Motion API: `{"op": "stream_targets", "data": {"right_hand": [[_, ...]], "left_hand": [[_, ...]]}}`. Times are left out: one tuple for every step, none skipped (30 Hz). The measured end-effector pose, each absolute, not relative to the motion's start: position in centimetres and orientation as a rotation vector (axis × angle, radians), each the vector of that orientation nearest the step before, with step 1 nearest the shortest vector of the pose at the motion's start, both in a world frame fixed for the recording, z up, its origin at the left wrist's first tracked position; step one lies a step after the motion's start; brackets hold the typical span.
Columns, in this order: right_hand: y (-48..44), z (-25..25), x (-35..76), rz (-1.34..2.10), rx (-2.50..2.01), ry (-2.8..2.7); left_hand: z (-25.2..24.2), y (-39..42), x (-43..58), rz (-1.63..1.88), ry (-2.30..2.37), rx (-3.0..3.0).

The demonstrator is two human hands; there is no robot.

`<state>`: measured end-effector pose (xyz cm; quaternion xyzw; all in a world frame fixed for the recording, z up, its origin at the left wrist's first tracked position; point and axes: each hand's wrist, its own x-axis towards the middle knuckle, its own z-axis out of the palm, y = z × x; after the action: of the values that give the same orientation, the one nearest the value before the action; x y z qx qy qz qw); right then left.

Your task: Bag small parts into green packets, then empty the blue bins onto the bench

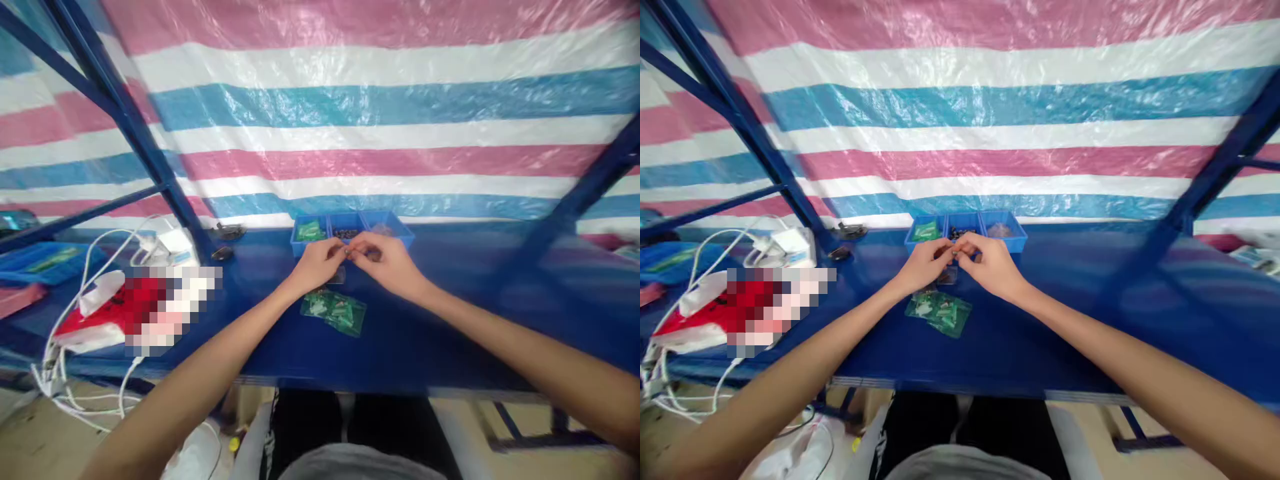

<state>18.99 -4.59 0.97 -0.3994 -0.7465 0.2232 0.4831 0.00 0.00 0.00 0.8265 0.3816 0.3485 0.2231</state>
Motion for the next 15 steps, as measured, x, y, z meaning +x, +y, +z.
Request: {"op": "stream_targets", "data": {"right_hand": [[-4.4,1.0,19.0,0.580,-0.960,-1.808],[-4.3,1.0,19.0,0.614,-0.950,-1.796],[-4.2,1.0,19.0,0.647,-0.945,-1.783],[-4.1,1.0,19.0,0.677,-0.943,-1.770],[-4.0,1.0,19.0,0.713,-0.948,-1.755],[-4.0,1.0,19.0,0.742,-0.955,-1.740],[-3.9,1.0,19.1,0.762,-0.963,-1.725],[-3.8,1.0,19.2,0.773,-0.972,-1.713],[-3.8,1.0,19.2,0.780,-0.979,-1.704],[-3.7,1.0,19.3,0.787,-0.986,-1.704],[-3.6,0.9,19.3,0.798,-0.993,-1.710],[-3.6,0.8,19.3,0.808,-1.001,-1.719],[-3.5,0.8,19.4,0.816,-1.011,-1.728],[-3.4,0.7,19.4,0.819,-1.025,-1.735],[-3.4,0.6,19.4,0.815,-1.042,-1.737]], "left_hand": [[0.0,0.0,0.1,0.975,1.054,2.291],[0.0,-0.1,0.1,0.990,1.053,2.300],[0.0,-0.1,0.1,1.005,1.051,2.311],[0.0,-0.2,0.2,1.021,1.048,2.324],[0.1,-0.2,0.2,1.039,1.042,2.336],[0.1,-0.3,0.2,1.060,1.036,2.349],[0.1,-0.4,0.2,1.078,1.031,2.367],[0.1,-0.4,0.2,1.093,1.031,2.395],[0.1,-0.5,0.1,1.106,1.039,2.432],[0.2,-0.5,0.1,1.113,1.054,2.475],[0.2,-0.6,0.0,1.113,1.074,2.519],[0.3,-0.6,-0.1,1.109,1.096,2.555],[0.3,-0.6,-0.2,1.105,1.116,2.579],[0.3,-0.6,-0.2,1.101,1.131,2.594],[0.3,-0.6,-0.2,1.097,1.138,2.602]]}}
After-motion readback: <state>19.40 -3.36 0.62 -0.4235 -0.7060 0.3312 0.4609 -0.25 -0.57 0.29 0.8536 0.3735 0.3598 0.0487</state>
